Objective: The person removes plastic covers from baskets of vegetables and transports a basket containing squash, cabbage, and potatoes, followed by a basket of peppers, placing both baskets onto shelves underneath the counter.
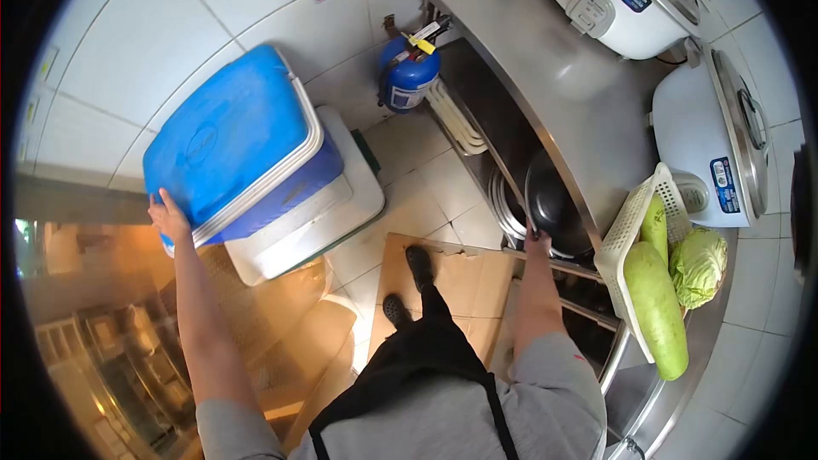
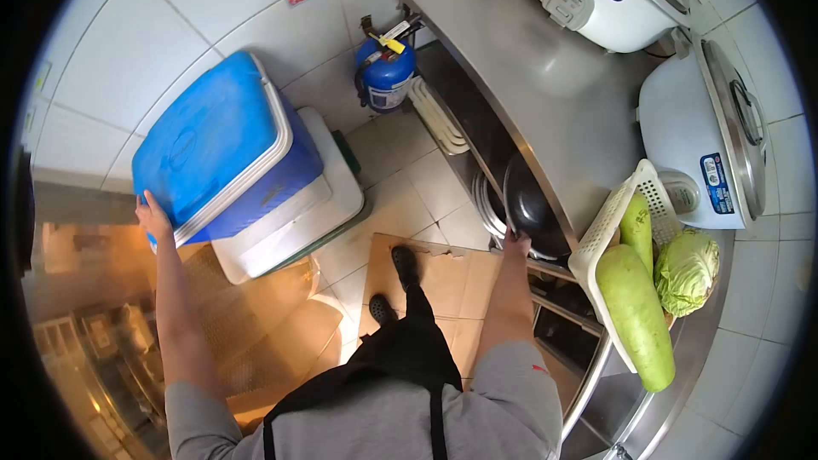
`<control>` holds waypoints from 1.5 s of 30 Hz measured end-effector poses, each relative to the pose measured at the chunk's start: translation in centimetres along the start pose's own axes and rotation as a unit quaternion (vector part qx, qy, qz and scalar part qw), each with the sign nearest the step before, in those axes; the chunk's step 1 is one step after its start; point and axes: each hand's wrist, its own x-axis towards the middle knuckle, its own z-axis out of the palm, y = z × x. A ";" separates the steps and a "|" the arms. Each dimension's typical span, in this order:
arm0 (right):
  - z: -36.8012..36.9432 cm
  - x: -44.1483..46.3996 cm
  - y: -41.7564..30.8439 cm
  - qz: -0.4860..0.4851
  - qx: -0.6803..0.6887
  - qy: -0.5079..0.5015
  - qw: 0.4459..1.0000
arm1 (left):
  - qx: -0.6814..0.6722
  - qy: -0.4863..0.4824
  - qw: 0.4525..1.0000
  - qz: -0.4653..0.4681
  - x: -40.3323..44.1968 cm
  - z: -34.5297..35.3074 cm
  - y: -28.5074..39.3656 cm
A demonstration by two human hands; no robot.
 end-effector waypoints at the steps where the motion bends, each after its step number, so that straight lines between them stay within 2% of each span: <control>1: -0.3 0.4 -0.1 0.012 0.009 -0.062 0.998 | -0.076 -0.018 0.997 -0.020 0.1 -0.7 -1.0; 2: -0.5 -0.4 -0.3 0.041 0.019 -0.072 0.996 | -0.142 -0.062 0.987 -0.031 -0.7 -2.3 -1.0; 4: -0.7 -0.1 0.0 0.113 0.031 -0.116 0.986 | -0.283 -0.062 0.957 -0.012 -4.0 -5.3 0.2; 5: -1.2 -1.3 0.7 0.138 0.023 -0.114 0.984 | -0.350 -0.020 0.936 0.018 -7.7 -7.8 3.0; 6: -1.9 -3.5 1.4 0.164 0.012 -0.112 0.980 | -0.329 -0.049 0.941 0.064 -9.9 -8.5 0.5; 7: -2.7 -5.7 2.0 0.190 0.000 -0.112 0.975 | -0.345 -0.106 0.933 0.019 -13.8 -11.9 2.8; 8: -3.6 -8.3 2.9 0.198 -0.050 -0.140 0.969 | -0.245 -0.108 0.963 0.017 -17.9 -11.4 -2.3; 9: -4.2 -10.5 3.4 0.231 -0.095 -0.148 0.957 | -0.106 -0.238 0.961 0.088 -20.3 -12.7 -5.5; 10: -4.9 -12.8 3.3 0.261 -0.141 -0.153 0.943 | -0.040 -0.288 0.956 -0.044 -25.6 -15.0 -5.6; 11: -5.2 -15.7 3.2 0.289 -0.187 -0.155 0.926 | -0.074 -0.337 0.938 -0.033 -29.7 -16.6 -8.0; 14: -3.8 -24.9 3.0 0.277 -0.290 -0.267 0.876 | 0.010 -0.545 0.836 -0.070 -42.3 -22.7 -18.3; 17: -0.8 -33.4 2.2 0.226 -0.384 -0.344 0.827 | 0.089 -0.655 0.736 -0.147 -49.8 -29.7 -25.3; 19: 2.4 -38.0 2.2 0.198 -0.426 -0.425 0.773 | 0.108 -0.670 0.707 -0.200 -51.6 -31.7 -27.6; 21: 6.2 -43.3 3.1 0.234 -0.426 -0.496 0.719 | 0.097 -0.654 0.719 -0.214 -52.2 -30.9 -28.9; 24: 9.6 -49.0 8.1 0.268 -0.402 -0.541 0.688 | 0.038 -0.576 0.807 -0.127 -51.0 -25.9 -28.3; 26: 10.7 -50.9 13.0 0.293 -0.391 -0.563 0.667 | 0.033 -0.509 0.859 -0.046 -48.1 -24.7 -23.7; 28: 11.1 -52.2 18.1 0.331 -0.394 -0.561 0.648 | -0.114 -0.529 0.788 -0.293 -45.9 -23.2 -19.1; 31: 10.1 -52.6 25.8 0.347 -0.390 -0.584 0.621 | -0.076 -0.558 0.803 -0.198 -42.2 -24.4 -10.3; 33: 10.1 -54.7 28.1 0.336 -0.360 -0.510 0.705 | -0.112 -0.535 0.833 -0.089 -41.8 -24.5 -8.3; 35: 9.7 -55.7 29.9 0.327 -0.357 -0.505 0.714 | -0.140 -0.513 0.841 -0.100 -41.9 -24.9 -7.2; 37: 9.2 -55.1 30.5 0.316 -0.394 -0.551 0.664 | -0.166 -0.512 0.829 -0.153 -42.5 -24.2 -8.4; 39: 6.9 -53.6 28.5 0.285 -0.414 -0.620 0.602 | -0.152 -0.501 0.838 -0.156 -43.3 -23.4 -10.4; 41: 3.3 -48.2 27.9 0.132 -0.451 -0.772 0.428 | -0.146 -0.515 0.833 -0.141 -43.9 -21.6 -13.1; 42: 1.4 -45.7 26.2 0.001 -0.466 -0.824 0.323 | -0.121 -0.519 0.837 -0.128 -43.8 -21.6 -12.8; 43: -1.2 -42.0 24.6 0.154 -0.578 -0.742 0.301 | -0.075 -0.523 0.846 -0.071 -44.6 -19.7 -14.7; 44: -3.6 -38.9 21.4 0.112 -0.664 -0.698 0.244 | -0.029 -0.521 0.853 -0.014 -45.7 -17.7 -17.5; 45: -6.1 -35.0 18.9 0.069 -0.737 -0.643 0.195 | 0.081 -0.579 0.792 0.173 -46.0 -17.2 -19.0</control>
